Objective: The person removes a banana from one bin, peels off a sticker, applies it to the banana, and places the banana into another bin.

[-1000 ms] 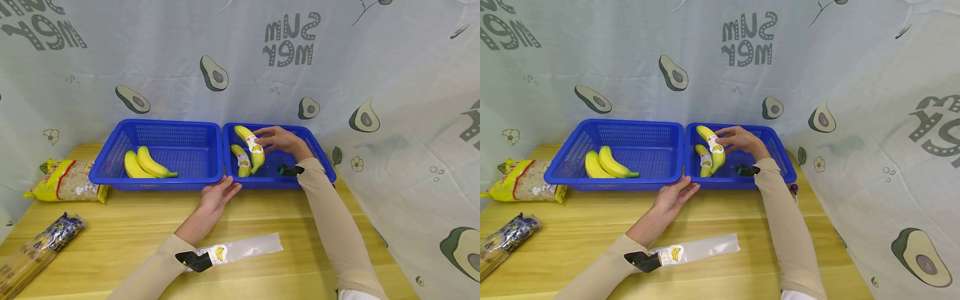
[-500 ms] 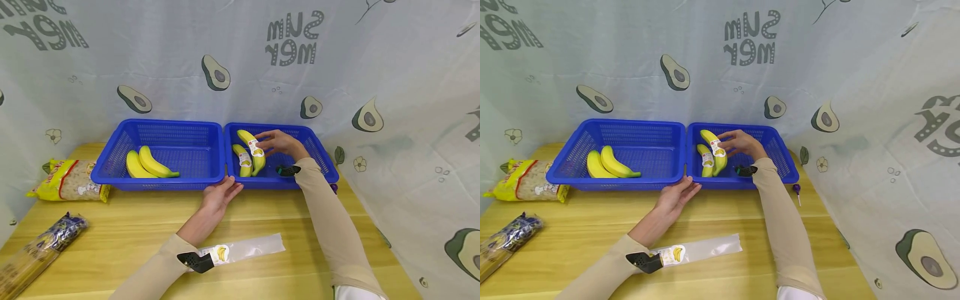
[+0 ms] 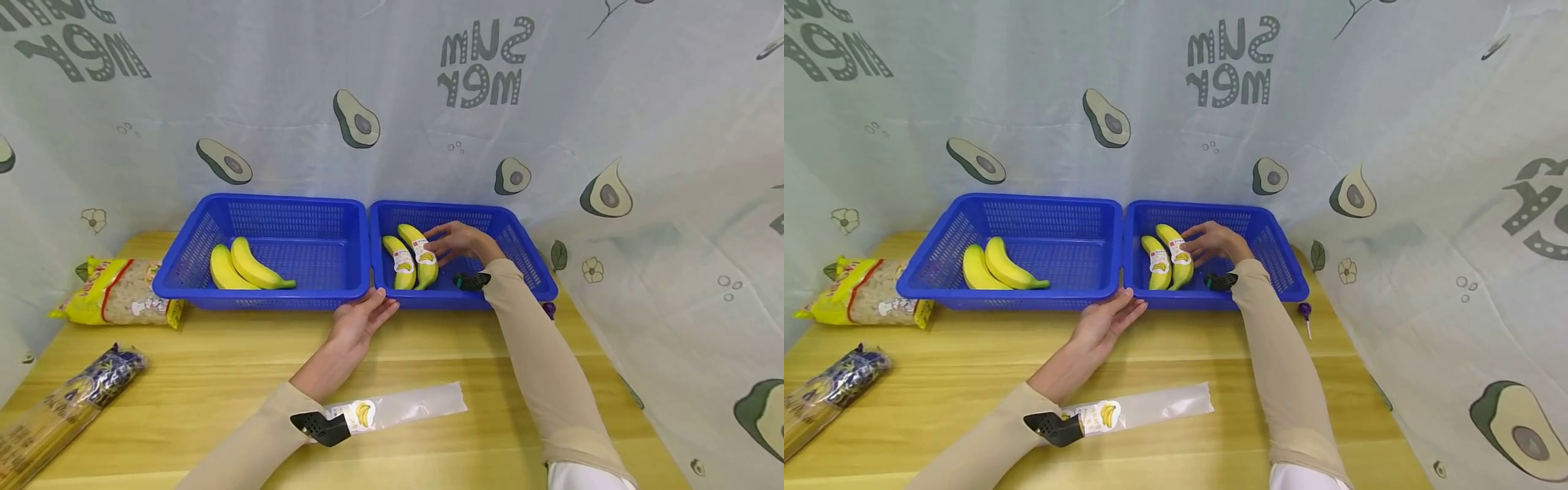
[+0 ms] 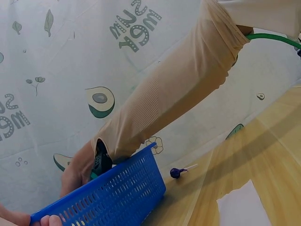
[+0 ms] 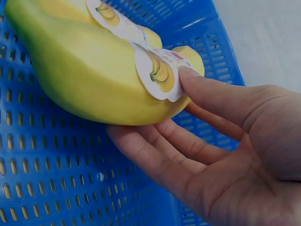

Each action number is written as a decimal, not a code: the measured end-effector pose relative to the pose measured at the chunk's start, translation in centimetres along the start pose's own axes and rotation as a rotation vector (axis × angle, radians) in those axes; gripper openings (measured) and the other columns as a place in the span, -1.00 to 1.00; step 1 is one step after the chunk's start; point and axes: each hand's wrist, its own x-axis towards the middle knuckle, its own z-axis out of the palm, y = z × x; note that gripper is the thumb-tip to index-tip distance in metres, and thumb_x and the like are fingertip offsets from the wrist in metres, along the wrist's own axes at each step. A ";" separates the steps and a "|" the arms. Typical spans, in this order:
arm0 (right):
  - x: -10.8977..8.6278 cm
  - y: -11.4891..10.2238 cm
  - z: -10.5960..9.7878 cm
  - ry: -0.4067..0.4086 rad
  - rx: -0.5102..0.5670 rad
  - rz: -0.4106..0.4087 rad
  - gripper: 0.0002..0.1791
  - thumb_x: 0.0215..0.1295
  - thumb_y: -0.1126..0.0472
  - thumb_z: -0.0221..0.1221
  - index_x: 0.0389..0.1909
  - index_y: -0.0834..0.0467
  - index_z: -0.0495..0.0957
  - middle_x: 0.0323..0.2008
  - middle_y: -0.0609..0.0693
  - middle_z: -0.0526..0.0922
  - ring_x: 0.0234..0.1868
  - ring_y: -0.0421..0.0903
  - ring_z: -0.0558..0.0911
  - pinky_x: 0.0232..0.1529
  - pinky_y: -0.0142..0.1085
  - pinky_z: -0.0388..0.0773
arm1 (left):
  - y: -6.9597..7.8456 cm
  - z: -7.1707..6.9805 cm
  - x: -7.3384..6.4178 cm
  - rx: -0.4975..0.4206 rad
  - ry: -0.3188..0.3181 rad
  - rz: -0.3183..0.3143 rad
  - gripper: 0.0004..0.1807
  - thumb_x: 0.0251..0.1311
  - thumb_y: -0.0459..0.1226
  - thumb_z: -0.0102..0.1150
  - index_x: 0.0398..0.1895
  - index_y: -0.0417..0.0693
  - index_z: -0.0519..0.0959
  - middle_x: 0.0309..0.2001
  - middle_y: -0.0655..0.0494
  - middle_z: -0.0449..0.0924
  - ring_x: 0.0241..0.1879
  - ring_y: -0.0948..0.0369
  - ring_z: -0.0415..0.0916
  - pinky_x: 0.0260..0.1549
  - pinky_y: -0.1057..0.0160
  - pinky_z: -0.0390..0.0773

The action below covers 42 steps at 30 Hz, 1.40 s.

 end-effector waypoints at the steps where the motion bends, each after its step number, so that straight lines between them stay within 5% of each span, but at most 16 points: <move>1: 0.0 0.1 0.0 0.001 0.000 0.009 -0.34 0.61 0.26 0.24 0.61 0.30 0.28 0.29 0.33 0.57 0.15 0.14 0.71 0.15 0.02 0.74 | 0.0 0.0 0.0 -0.001 -0.003 -0.002 -0.87 0.47 -0.57 0.20 -0.22 -0.25 0.51 -0.34 -0.03 0.67 -0.35 0.16 0.75 -0.06 0.13 0.81; 10: 0.0 0.4 0.4 -0.067 -0.038 0.026 -0.41 0.64 0.31 0.18 0.56 0.39 0.29 0.21 0.31 0.60 -0.04 -0.03 0.73 0.13 -0.02 0.76 | 0.1 -0.2 -0.2 -0.002 0.015 -0.005 -0.87 0.47 -0.56 0.22 -0.21 -0.25 0.50 -0.33 -0.03 0.68 -0.35 0.16 0.74 -0.05 0.14 0.80; 21: 0.1 0.7 1.3 -0.098 -0.087 0.038 -0.43 0.62 0.35 0.18 0.52 0.46 0.30 0.24 0.38 0.60 -0.02 0.00 0.75 0.31 0.06 0.64 | -0.2 -0.9 -0.5 -0.018 0.005 0.003 -0.87 0.48 -0.56 0.19 -0.21 -0.24 0.49 -0.34 -0.02 0.67 -0.35 0.16 0.74 -0.03 0.14 0.80; 29: 0.3 0.7 1.4 -0.100 -0.112 0.030 -0.45 0.62 0.32 0.21 0.46 0.51 0.37 0.25 0.39 0.63 -0.02 0.00 0.77 0.24 0.01 0.70 | 0.0 -1.1 -0.7 -0.018 0.013 -0.015 -0.88 0.49 -0.55 0.19 -0.21 -0.24 0.51 -0.36 -0.02 0.68 -0.33 0.17 0.74 -0.03 0.15 0.80; 35: -0.2 0.3 0.8 -0.122 -0.141 0.004 -0.47 0.64 0.29 0.18 0.43 0.53 0.39 0.26 0.42 0.62 0.09 0.12 0.75 0.31 0.09 0.64 | 0.5 -1.3 -0.9 -0.024 -0.046 -0.038 -0.89 0.52 -0.55 0.15 -0.22 -0.26 0.58 -0.32 -0.05 0.70 -0.25 0.12 0.75 0.06 0.11 0.77; 42: -1.7 -0.4 -0.6 -0.085 -0.199 -0.008 -0.43 0.68 0.21 0.14 0.47 0.53 0.35 0.29 0.46 0.57 0.27 0.32 0.64 0.35 0.16 0.59 | 1.3 -1.4 -2.1 0.146 -0.156 -0.094 -0.92 0.52 -0.54 0.13 -0.08 -0.31 0.59 -0.20 -0.07 0.70 -0.14 0.11 0.73 0.18 0.11 0.71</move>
